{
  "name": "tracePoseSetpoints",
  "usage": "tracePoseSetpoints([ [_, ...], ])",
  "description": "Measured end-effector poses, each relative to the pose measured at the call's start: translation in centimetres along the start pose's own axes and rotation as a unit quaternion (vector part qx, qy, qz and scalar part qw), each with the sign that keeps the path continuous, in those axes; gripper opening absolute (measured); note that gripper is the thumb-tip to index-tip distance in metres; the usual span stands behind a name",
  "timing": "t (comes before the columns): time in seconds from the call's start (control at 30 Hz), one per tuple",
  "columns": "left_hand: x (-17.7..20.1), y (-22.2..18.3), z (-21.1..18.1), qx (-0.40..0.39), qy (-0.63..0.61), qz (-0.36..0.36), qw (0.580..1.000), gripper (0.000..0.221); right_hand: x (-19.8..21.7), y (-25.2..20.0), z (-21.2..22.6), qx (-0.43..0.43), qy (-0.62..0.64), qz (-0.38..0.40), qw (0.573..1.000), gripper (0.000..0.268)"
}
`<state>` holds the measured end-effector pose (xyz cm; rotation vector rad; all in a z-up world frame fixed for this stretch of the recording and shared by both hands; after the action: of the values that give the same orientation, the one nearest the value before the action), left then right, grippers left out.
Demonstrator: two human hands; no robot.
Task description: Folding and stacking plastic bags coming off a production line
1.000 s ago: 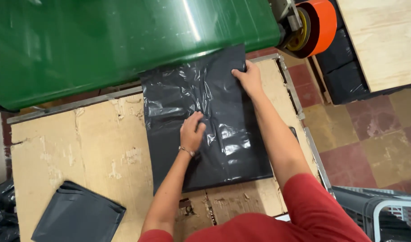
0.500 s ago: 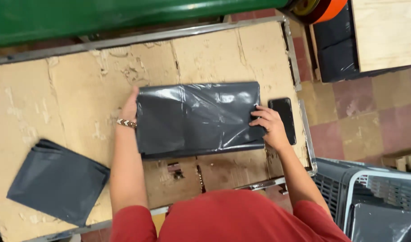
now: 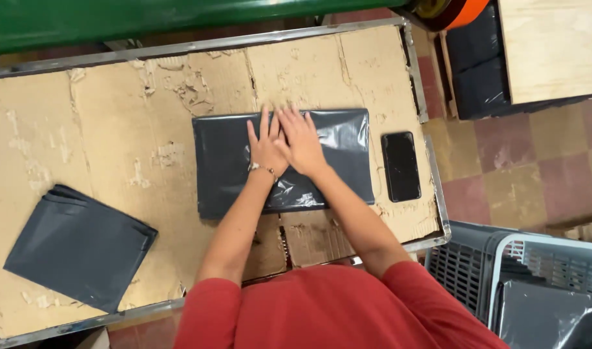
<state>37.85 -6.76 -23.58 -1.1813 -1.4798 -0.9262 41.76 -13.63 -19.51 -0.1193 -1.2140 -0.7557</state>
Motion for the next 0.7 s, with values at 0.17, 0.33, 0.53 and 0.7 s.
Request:
tracePoseSetpoints([
  [0.17,1.3,-5.5,6.2,0.013,-0.005,-0.003,1.000,0.078,0.6,-4.4,-5.0,-0.033,-0.084,0.065,0.994,0.082],
  [0.33,1.7,-14.7,11.6,0.014,-0.021,0.021,0.999,0.103,3.6,-8.0,-6.7,-0.097,-0.172,0.057,0.979,0.077],
  [0.53,-2.0,-20.2,9.5,-0.249,0.145,-0.176,0.941,0.017,-1.8,-13.1,8.8,0.128,0.011,0.111,0.986,0.122],
  [0.7,-4.6,-20.8,-0.2,-0.357,0.008,0.253,0.899,0.037,-3.0,-21.1,10.8,0.166,0.056,0.065,0.982,0.052],
])
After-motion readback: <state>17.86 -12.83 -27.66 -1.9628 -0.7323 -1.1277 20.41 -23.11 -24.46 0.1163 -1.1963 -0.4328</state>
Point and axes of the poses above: each hand's wrist, its own y-axis towards the middle knuckle, its own x-axis out of the back of the hand, z = x × y, the point moved 7 cm from there along y, towards the middle knuckle, and after that the axes turned 2 degrees about x, right-handed, at the moved point
